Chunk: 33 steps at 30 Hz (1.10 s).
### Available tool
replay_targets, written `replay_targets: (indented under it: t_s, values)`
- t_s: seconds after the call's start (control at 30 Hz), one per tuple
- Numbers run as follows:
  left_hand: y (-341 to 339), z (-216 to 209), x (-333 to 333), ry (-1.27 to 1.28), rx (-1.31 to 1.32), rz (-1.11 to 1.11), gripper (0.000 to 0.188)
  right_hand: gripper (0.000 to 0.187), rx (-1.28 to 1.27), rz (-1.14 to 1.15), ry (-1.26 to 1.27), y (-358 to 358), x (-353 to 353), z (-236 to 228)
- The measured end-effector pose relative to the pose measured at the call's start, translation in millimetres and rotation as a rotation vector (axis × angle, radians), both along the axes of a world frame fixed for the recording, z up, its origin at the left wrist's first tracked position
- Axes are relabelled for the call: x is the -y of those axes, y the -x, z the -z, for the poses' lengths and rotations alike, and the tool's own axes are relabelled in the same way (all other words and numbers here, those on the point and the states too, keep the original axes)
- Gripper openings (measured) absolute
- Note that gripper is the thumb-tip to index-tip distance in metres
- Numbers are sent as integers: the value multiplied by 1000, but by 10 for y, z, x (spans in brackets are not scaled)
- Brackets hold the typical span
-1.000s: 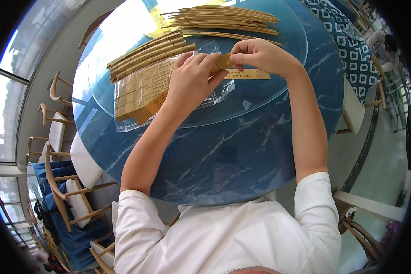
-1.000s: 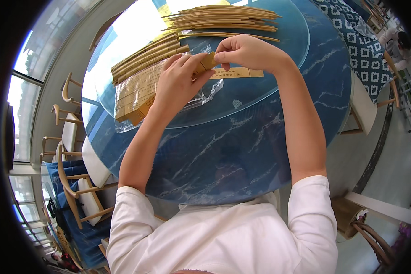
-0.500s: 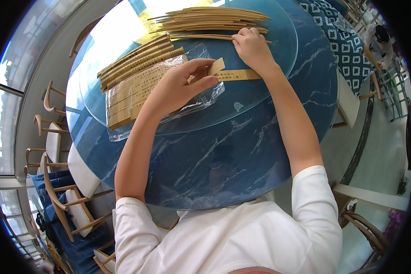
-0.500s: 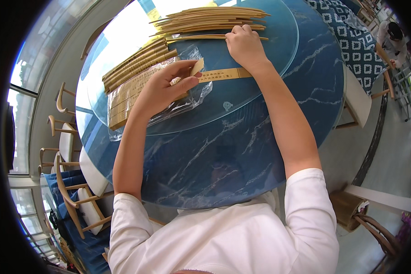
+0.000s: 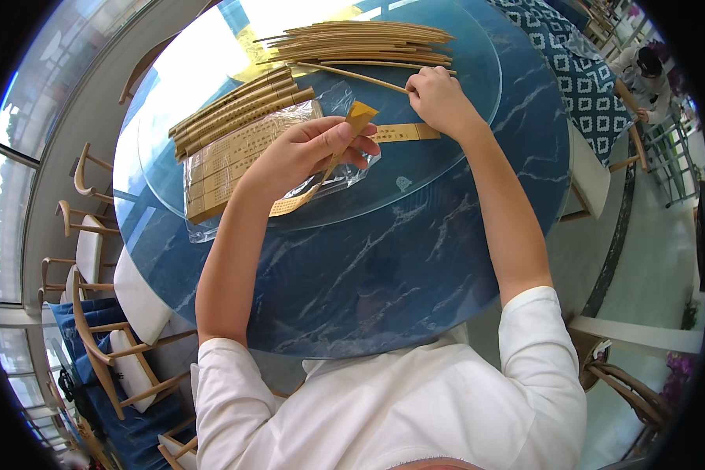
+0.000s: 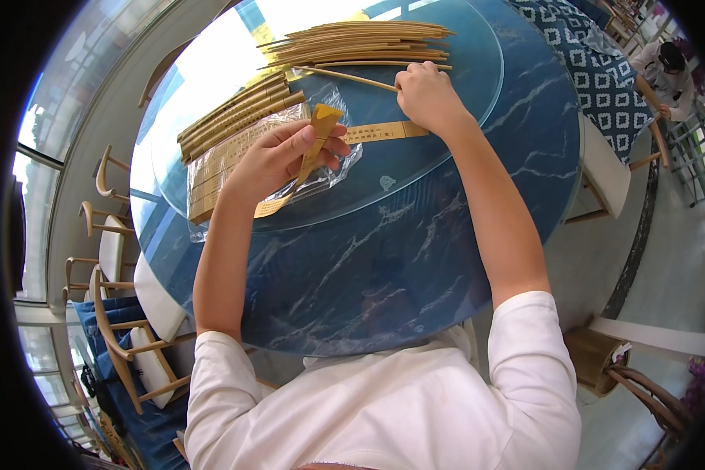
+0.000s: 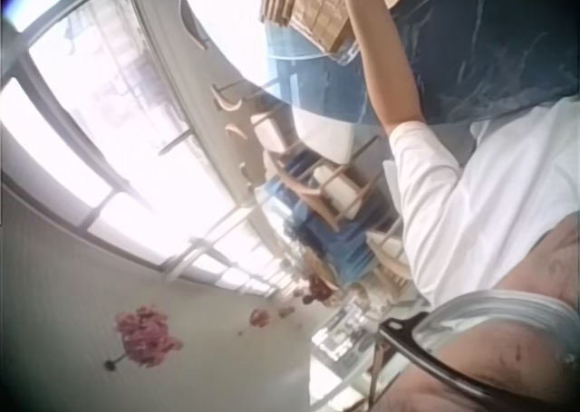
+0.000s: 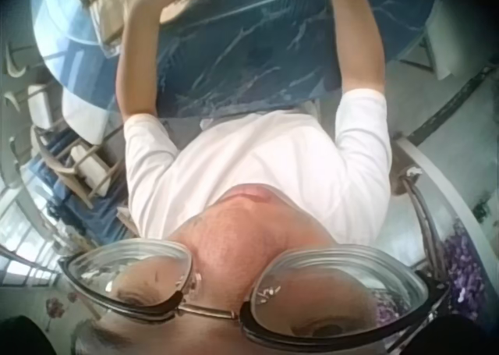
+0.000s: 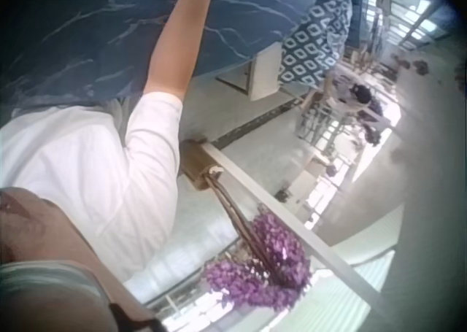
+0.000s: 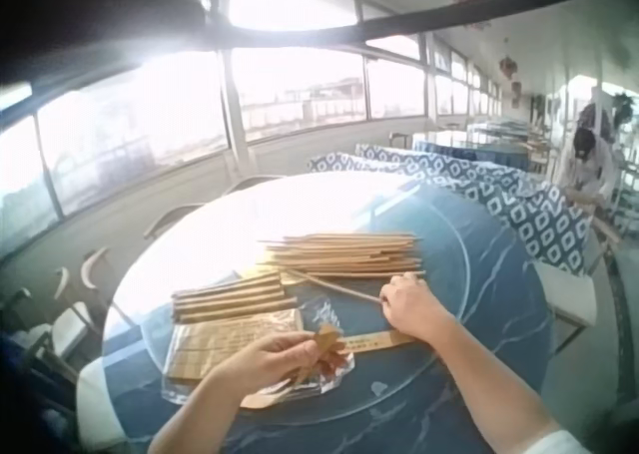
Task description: The person repeatedly picks up thin bamboo sticks from a pile on a blue marble table, aligns them with a plastic-wrapped bundle, and places them back. The person handles the sticks one at a time, occasionally adjusting their position before returning them to the pile.
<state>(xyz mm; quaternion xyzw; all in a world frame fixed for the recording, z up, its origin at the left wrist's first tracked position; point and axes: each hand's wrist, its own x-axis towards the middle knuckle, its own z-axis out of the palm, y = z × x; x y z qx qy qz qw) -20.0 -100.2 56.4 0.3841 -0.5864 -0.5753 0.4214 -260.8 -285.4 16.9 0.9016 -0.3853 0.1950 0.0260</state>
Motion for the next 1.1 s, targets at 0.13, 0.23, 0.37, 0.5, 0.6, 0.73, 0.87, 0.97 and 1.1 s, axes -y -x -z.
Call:
replay_targets:
  t_s: [0.13, 0.23, 0.37, 0.5, 0.6, 0.73, 0.87, 0.97, 1.1]
  values:
    - [-69, -51, -36, -32, 84, -92, 59, 16, 205, 40, -129, 366, 7, -297]
    - [-226, -43, -59, 8, 118, -155, 58, 22, 592, -25, -470, 729, -29, -425]
    - [-401, -43, -23, -13, 146, -140, 42, 23, 1125, -202, -771, 1200, 51, -321]
    - [-495, -88, 3, -28, 131, -145, 37, 20, 1311, -603, -975, 1316, 183, -258]
    - [-493, -17, 15, -48, 155, -143, 40, 21, 1361, -599, -978, 1315, 232, -182]
    - [-477, 16, 23, -62, 185, -113, 42, 22, 1364, -569, -906, 1323, 271, -145]
    - [-469, 52, 65, -92, 170, -65, 38, 29, 1359, -542, -831, 1304, 266, -139]
    - [-442, 64, 68, -95, 165, -66, 35, 24, 1362, -553, -853, 1330, 314, -82]
    - [-432, 89, 76, -86, 134, -65, 33, 25, 1358, -565, -824, 1307, 293, -88]
